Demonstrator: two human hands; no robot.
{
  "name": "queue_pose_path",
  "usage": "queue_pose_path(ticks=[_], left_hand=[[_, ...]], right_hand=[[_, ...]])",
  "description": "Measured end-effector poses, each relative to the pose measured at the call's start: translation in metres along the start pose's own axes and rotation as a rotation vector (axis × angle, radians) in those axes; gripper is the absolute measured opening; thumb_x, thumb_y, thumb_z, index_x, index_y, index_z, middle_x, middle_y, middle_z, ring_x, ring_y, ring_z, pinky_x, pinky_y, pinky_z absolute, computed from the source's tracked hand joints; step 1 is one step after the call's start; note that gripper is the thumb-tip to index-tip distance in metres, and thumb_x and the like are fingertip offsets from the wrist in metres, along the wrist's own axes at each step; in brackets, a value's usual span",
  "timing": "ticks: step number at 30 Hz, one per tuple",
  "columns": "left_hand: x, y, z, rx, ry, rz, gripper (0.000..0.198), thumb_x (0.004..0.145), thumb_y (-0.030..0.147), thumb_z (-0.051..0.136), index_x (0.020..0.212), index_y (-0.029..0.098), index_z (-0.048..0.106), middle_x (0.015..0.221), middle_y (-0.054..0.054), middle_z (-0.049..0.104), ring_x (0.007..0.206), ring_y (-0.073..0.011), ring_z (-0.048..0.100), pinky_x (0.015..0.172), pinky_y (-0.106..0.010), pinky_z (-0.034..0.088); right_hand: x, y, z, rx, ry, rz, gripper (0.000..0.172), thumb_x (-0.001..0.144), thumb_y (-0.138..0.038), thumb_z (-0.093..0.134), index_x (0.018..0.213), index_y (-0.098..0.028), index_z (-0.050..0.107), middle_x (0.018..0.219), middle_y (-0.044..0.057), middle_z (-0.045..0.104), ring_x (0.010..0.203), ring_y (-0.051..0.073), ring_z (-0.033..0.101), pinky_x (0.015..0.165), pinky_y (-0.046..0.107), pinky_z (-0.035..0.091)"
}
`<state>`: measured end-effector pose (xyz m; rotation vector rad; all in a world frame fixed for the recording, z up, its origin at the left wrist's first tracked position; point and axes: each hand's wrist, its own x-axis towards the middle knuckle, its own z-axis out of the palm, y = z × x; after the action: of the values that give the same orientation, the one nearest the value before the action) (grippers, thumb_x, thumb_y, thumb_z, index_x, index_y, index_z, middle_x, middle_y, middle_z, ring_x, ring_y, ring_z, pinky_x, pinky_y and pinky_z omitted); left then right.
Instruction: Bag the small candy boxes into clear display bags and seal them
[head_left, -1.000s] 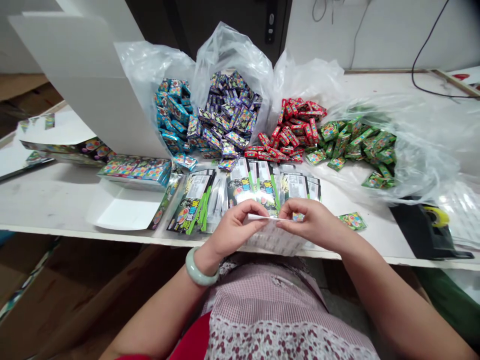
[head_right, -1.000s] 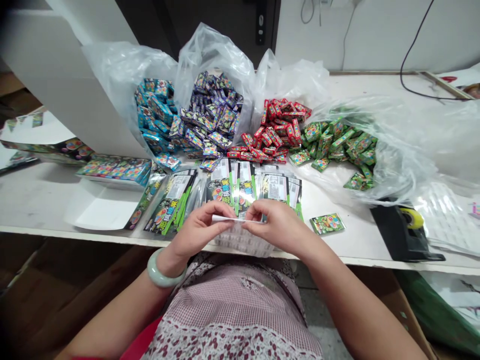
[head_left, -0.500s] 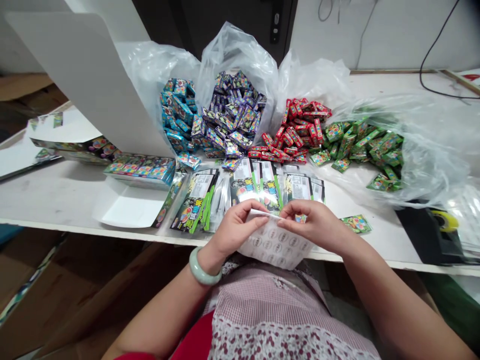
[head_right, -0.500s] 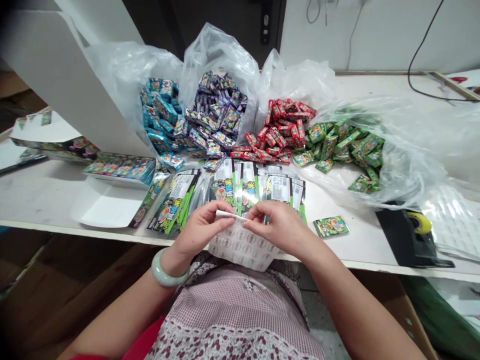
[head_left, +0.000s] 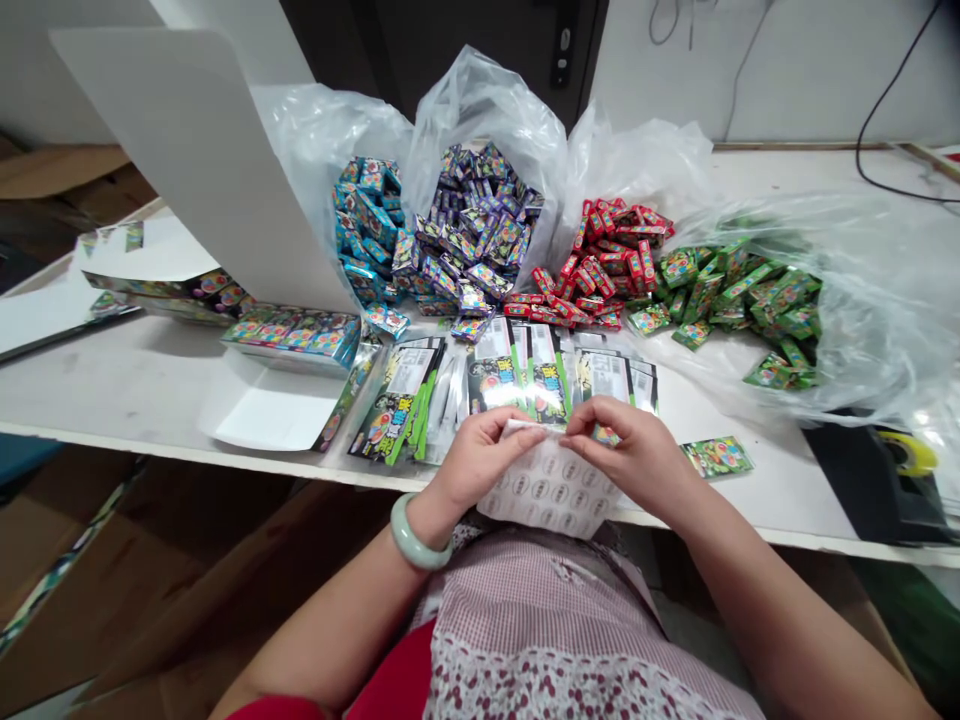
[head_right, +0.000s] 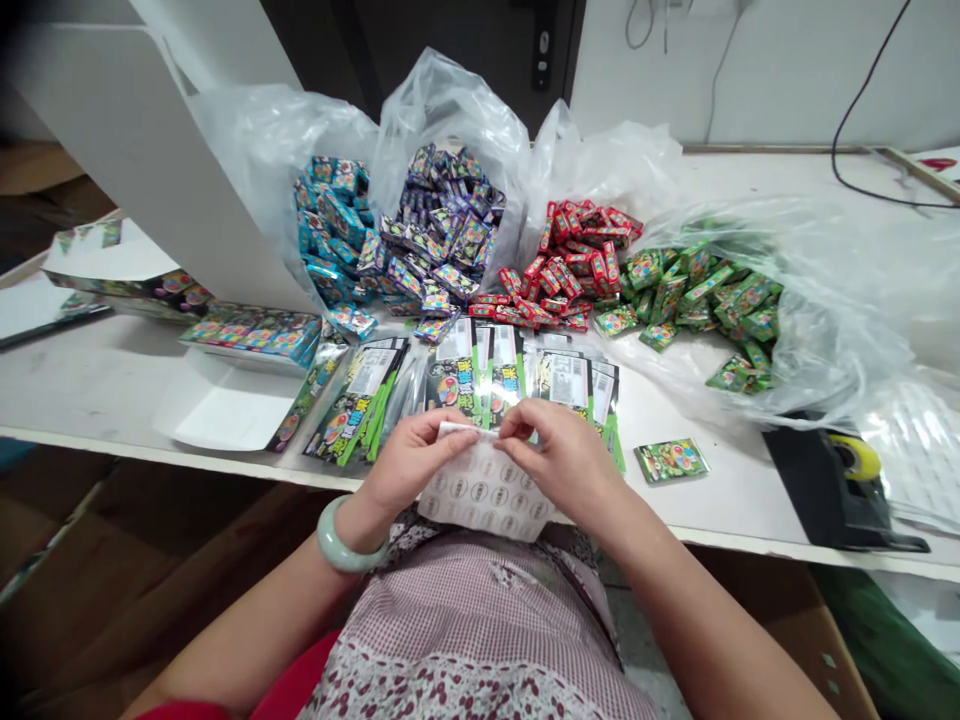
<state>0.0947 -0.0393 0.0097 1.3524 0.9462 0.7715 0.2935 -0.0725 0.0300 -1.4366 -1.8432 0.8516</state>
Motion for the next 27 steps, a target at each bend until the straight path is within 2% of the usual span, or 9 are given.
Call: queue_pose_path(ticks=[4, 7, 12, 14, 17, 18, 23, 25, 27], left_hand=[[-0.001, 0.0, -0.003, -0.058, 0.097, 0.024, 0.019, 0.077, 0.035, 0.067, 0.076, 0.017, 0.062, 0.07, 0.001, 0.057, 0.064, -0.012, 0.05, 0.06, -0.025, 0.041], [-0.002, 0.001, -0.005, -0.056, 0.149, 0.029, 0.019, 0.076, 0.033, 0.068, 0.071, 0.017, 0.059, 0.066, 0.002, 0.054, 0.06, -0.0108, 0.046, 0.057, -0.024, 0.039], [-0.003, 0.003, -0.002, 0.007, 0.121, 0.076, 0.019, 0.077, 0.032, 0.067, 0.069, 0.017, 0.058, 0.065, 0.002, 0.053, 0.06, -0.0107, 0.046, 0.058, -0.024, 0.038], [-0.003, 0.004, 0.001, 0.03, 0.089, 0.105, 0.021, 0.078, 0.032, 0.067, 0.068, 0.017, 0.058, 0.065, 0.002, 0.052, 0.061, -0.0108, 0.046, 0.058, -0.024, 0.037], [-0.003, 0.004, 0.002, 0.045, 0.071, 0.119, 0.025, 0.079, 0.034, 0.067, 0.066, 0.016, 0.056, 0.064, 0.003, 0.049, 0.061, -0.0105, 0.045, 0.057, -0.024, 0.035], [-0.003, 0.003, 0.002, 0.05, 0.071, 0.115, 0.026, 0.079, 0.035, 0.067, 0.065, 0.016, 0.055, 0.064, 0.003, 0.049, 0.061, -0.0104, 0.044, 0.057, -0.024, 0.035], [-0.005, 0.002, -0.004, 0.016, 0.099, 0.069, 0.025, 0.082, 0.037, 0.064, 0.071, 0.017, 0.056, 0.065, 0.003, 0.049, 0.06, -0.0106, 0.043, 0.056, -0.024, 0.036], [-0.005, -0.001, -0.006, -0.024, 0.122, 0.058, 0.026, 0.083, 0.039, 0.063, 0.072, 0.017, 0.057, 0.066, 0.002, 0.049, 0.06, -0.0107, 0.043, 0.056, -0.024, 0.036], [-0.004, -0.005, -0.007, -0.049, 0.147, 0.064, 0.027, 0.081, 0.041, 0.066, 0.072, 0.018, 0.058, 0.067, 0.002, 0.05, 0.061, -0.0111, 0.043, 0.056, -0.023, 0.037]], right_hand=[[0.001, 0.004, -0.001, 0.031, -0.015, 0.091, 0.008, 0.085, -0.027, 0.061, 0.08, -0.022, 0.058, 0.075, 0.0, 0.062, 0.071, 0.016, 0.056, 0.066, 0.029, 0.042], [0.001, 0.004, -0.001, 0.048, -0.041, 0.101, 0.008, 0.084, -0.029, 0.062, 0.085, -0.022, 0.058, 0.079, 0.001, 0.063, 0.073, 0.017, 0.057, 0.067, 0.03, 0.043], [0.004, -0.004, -0.001, 0.065, -0.059, 0.04, 0.031, 0.084, -0.032, 0.066, 0.111, -0.022, 0.056, 0.096, 0.004, 0.065, 0.088, 0.019, 0.06, 0.078, 0.032, 0.046], [0.009, -0.009, 0.0, 0.065, -0.071, -0.026, 0.025, 0.086, -0.03, 0.065, 0.109, -0.023, 0.059, 0.096, 0.003, 0.065, 0.088, 0.018, 0.06, 0.079, 0.032, 0.046], [0.016, -0.016, 0.001, 0.07, -0.107, -0.096, 0.004, 0.088, -0.025, 0.061, 0.092, -0.023, 0.063, 0.089, 0.002, 0.066, 0.084, 0.016, 0.061, 0.077, 0.031, 0.047], [0.017, -0.017, 0.002, 0.077, -0.108, -0.099, 0.004, 0.089, -0.025, 0.061, 0.091, -0.023, 0.063, 0.089, 0.002, 0.066, 0.084, 0.016, 0.061, 0.077, 0.031, 0.048], [0.01, -0.002, -0.009, 0.109, -0.042, 0.021, 0.042, 0.084, -0.035, 0.067, 0.122, -0.024, 0.054, 0.113, 0.008, 0.065, 0.105, 0.023, 0.06, 0.094, 0.041, 0.047], [0.002, 0.012, -0.017, 0.159, -0.068, 0.099, 0.045, 0.082, -0.039, 0.068, 0.122, -0.024, 0.054, 0.118, 0.009, 0.064, 0.11, 0.024, 0.059, 0.098, 0.045, 0.044], [-0.007, 0.025, -0.021, 0.285, -0.139, 0.185, 0.046, 0.079, -0.043, 0.069, 0.117, -0.022, 0.056, 0.116, 0.01, 0.064, 0.108, 0.024, 0.06, 0.096, 0.044, 0.046]])
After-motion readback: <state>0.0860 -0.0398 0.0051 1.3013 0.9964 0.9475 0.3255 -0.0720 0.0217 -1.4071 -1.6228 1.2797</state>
